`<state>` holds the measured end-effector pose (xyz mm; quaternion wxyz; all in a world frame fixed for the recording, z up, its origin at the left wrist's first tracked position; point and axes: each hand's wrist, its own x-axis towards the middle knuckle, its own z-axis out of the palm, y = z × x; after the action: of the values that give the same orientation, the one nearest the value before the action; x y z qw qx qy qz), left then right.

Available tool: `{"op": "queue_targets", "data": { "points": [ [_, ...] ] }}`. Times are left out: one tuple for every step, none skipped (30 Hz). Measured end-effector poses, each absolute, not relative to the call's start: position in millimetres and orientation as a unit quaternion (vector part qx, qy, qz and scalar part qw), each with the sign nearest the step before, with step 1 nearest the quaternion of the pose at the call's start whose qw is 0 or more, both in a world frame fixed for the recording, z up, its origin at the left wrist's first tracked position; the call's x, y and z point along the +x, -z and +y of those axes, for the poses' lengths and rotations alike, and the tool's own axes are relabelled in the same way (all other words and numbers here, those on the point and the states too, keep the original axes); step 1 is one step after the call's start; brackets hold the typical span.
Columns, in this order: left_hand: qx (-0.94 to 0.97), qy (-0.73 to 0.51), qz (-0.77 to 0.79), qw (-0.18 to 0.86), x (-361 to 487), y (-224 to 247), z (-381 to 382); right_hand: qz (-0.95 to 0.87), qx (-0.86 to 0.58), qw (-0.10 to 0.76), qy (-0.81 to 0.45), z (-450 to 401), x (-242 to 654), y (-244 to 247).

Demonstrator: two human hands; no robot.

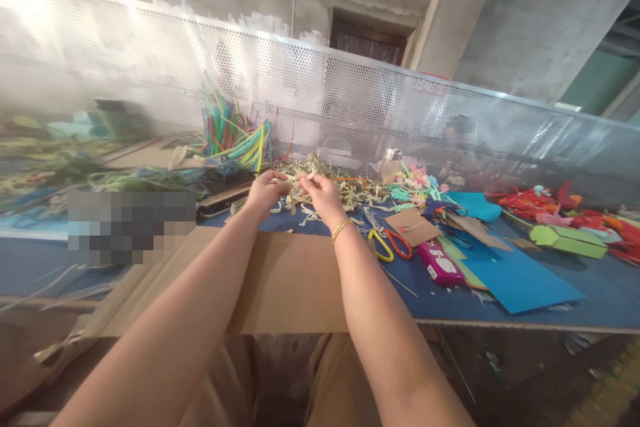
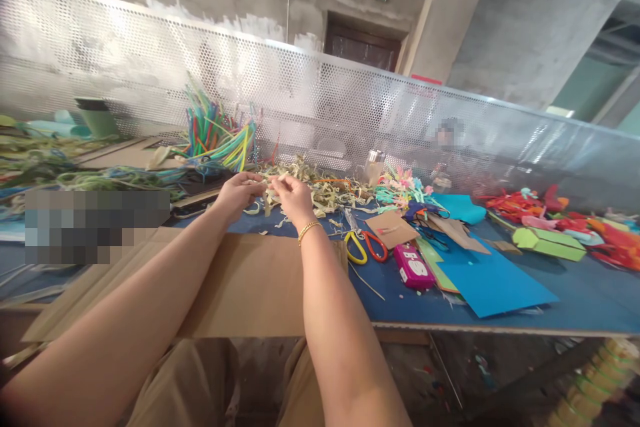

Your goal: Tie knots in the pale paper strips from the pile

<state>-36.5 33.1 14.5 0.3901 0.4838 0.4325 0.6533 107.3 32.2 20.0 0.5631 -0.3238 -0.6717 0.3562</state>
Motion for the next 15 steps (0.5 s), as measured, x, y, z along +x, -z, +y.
{"op": "queue_targets", "data": {
  "points": [
    [0.483,-0.651,0.433,0.393,-36.3,-14.7,32.9,-0.684,-0.332,0.57,-0.312,31.8,108.2,-20.4],
    [0.483,-0.649,0.435,0.395,-36.1,-14.8,32.7,-0.695,-0.339,0.577,-0.264,31.9,108.9,-20.6],
    [0.482,-0.648,0.436,0.397,-35.9,-14.9,32.6,-0.703,-0.343,0.582,-0.223,32.3,109.4,-20.5],
    [0.482,-0.647,0.436,0.4,-35.7,-14.9,32.4,-0.707,-0.342,0.586,-0.201,33.0,109.4,-20.2],
    [0.482,-0.646,0.434,0.403,-35.5,-14.9,32.3,-0.706,-0.338,0.589,-0.2,33.9,109.1,-19.6],
    [0.482,-0.645,0.431,0.407,-35.4,-14.9,32.2,-0.704,-0.332,0.589,-0.219,34.8,108.5,-18.8],
    [0.483,-0.645,0.426,0.411,-35.4,-14.8,32.1,-0.7,-0.327,0.586,-0.246,35.8,107.7,-17.8],
    [0.485,-0.644,0.423,0.414,-35.5,-14.7,32.2,-0.696,-0.324,0.58,-0.271,36.7,106.8,-16.5],
    [0.485,-0.643,0.42,0.417,-35.6,-14.5,32.3,-0.696,-0.325,0.573,-0.287,37.6,106.1,-15.0],
    [0.485,-0.643,0.419,0.419,-35.7,-14.3,32.7,-0.701,-0.328,0.563,-0.29,38.4,105.5,-13.5],
    [0.485,-0.642,0.42,0.419,-35.8,-13.8,33.4,-0.71,-0.332,0.552,-0.285,39.2,105.2,-11.8],
    [0.484,-0.64,0.422,0.421,-35.8,-13.2,34.3,-0.72,-0.338,0.54,-0.275,40.1,105.0,-10.2],
    [0.485,-0.636,0.425,0.424,-35.9,-12.3,35.6,-0.729,-0.347,0.528,-0.264,40.9,105.0,-8.6],
    [0.488,-0.631,0.425,0.427,-35.9,-11.2,37.2,-0.735,-0.356,0.518,-0.255,41.9,105.1,-7.0],
    [0.493,-0.625,0.424,0.432,-35.9,-9.8,38.9,-0.737,-0.367,0.51,-0.248,42.8,105.2,-5.5]
  ]
}}
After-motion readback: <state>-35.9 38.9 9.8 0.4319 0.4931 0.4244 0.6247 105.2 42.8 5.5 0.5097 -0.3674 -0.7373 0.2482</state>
